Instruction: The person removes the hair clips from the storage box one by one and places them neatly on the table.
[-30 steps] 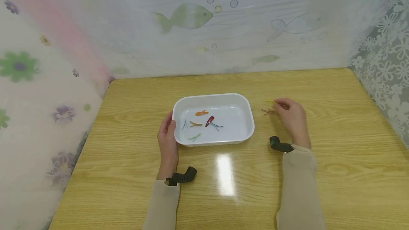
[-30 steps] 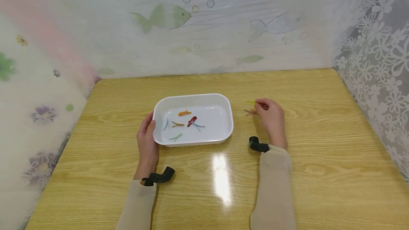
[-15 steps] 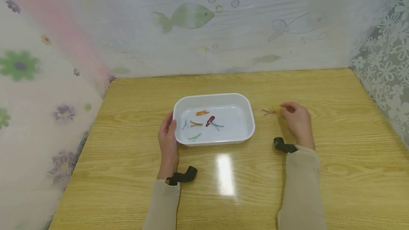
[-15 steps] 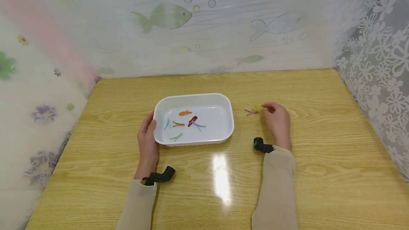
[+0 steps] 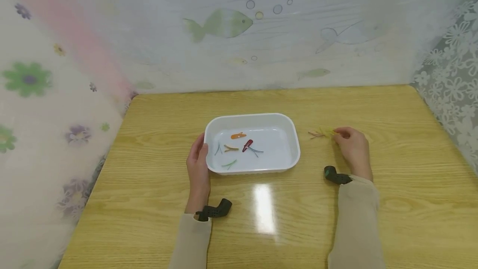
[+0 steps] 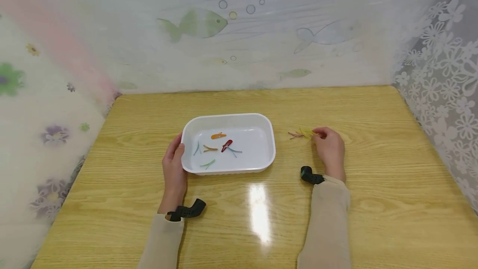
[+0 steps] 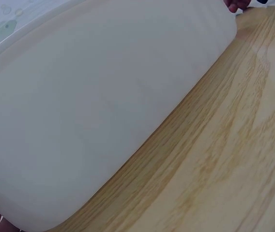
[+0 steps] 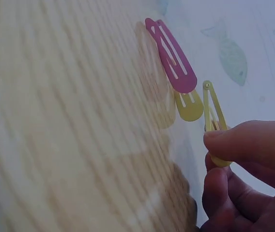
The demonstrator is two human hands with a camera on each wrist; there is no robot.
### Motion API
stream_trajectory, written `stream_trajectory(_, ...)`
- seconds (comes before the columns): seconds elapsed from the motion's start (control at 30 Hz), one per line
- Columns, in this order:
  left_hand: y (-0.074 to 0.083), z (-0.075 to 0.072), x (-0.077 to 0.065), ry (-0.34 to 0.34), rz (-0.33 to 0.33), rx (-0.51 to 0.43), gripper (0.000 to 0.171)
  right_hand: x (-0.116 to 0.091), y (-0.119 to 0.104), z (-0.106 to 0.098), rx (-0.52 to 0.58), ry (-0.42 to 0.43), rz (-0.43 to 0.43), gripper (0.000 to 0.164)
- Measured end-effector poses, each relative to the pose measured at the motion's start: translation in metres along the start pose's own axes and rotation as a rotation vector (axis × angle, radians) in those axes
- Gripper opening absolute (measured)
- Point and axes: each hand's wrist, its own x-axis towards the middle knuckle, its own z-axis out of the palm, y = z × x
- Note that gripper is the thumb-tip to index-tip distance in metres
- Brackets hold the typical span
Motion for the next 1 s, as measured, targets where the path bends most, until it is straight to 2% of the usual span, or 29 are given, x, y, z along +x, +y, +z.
stream_trajectory(0.2,-0.013,-0.004,0.004,0.013,0.013,0.003,0.034,0.000,0.001,-0.001,-0.040,-0.014,-0.004,0.032)
stream_trajectory(0.7,0.012,0.003,-0.004,-0.007,0.001,0.034,0.037,0.003,0.004,-0.002,-0.050,-0.028,-0.003,0.031)
stream_trajectory(0.87,0.009,0.002,-0.001,-0.005,0.005,0.027,0.038,0.006,0.004,-0.003,-0.034,-0.020,-0.009,0.031)
stream_trajectory(1.0,0.008,0.002,-0.001,0.001,-0.006,0.031,0.037,0.006,0.006,-0.002,0.017,0.027,0.038,0.035)
